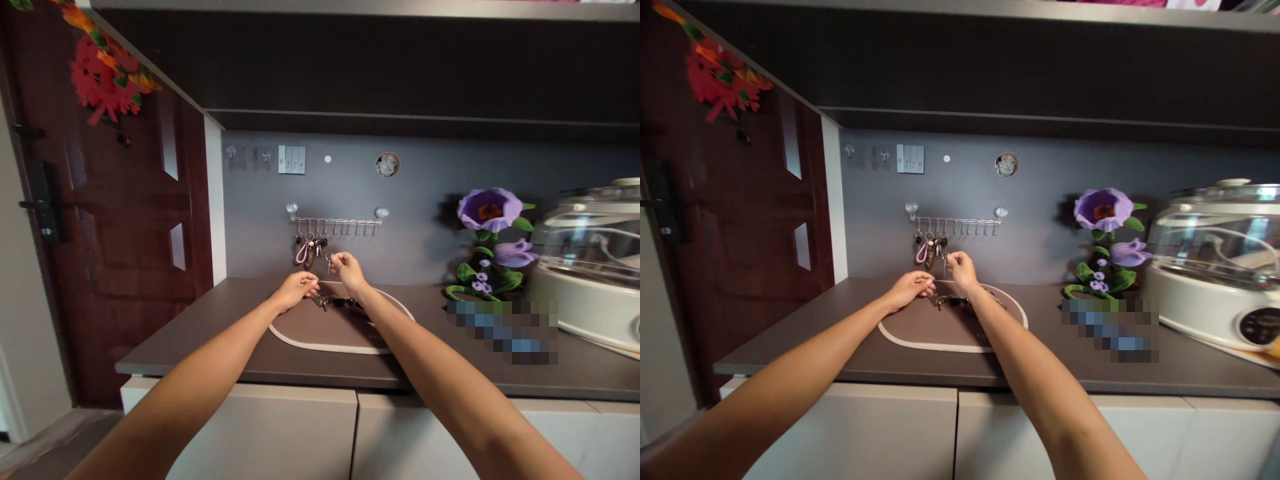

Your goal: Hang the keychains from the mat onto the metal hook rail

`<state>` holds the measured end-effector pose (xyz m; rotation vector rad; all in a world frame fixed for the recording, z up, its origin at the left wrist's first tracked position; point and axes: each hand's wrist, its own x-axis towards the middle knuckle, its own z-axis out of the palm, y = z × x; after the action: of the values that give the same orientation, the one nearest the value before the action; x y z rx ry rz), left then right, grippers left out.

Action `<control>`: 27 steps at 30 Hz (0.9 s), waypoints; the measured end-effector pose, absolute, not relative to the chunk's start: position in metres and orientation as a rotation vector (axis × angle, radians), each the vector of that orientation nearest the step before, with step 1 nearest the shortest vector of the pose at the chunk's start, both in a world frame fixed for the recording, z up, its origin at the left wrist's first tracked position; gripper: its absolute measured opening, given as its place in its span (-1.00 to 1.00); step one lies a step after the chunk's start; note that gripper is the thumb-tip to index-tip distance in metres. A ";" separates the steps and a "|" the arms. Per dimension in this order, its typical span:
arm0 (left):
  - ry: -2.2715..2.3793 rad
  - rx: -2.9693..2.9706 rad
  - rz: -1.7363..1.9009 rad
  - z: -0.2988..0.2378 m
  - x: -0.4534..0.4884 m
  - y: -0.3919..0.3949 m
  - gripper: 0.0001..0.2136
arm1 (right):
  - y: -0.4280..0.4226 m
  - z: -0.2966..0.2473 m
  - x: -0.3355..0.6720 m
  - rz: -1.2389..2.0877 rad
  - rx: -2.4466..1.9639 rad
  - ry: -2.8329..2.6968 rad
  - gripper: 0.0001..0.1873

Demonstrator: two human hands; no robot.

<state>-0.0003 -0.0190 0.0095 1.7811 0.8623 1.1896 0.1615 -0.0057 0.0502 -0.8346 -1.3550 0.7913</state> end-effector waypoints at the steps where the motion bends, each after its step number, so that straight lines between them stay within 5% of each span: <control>1: 0.871 1.807 1.189 0.008 0.000 -0.018 -0.77 | -0.005 0.055 0.162 0.803 -0.836 -1.336 -0.77; 8: 1.006 2.181 1.158 0.010 0.001 -0.023 -0.75 | 0.006 0.094 0.165 0.794 -0.879 -1.231 -0.90; 27: 1.107 2.303 1.124 0.010 0.000 -0.024 -0.72 | 0.043 0.123 0.154 0.866 -0.981 -0.970 -0.85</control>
<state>-0.0001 -0.0243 0.0100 2.3026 1.1066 1.1243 0.1544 0.0434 0.1231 -0.9814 -0.9703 0.8656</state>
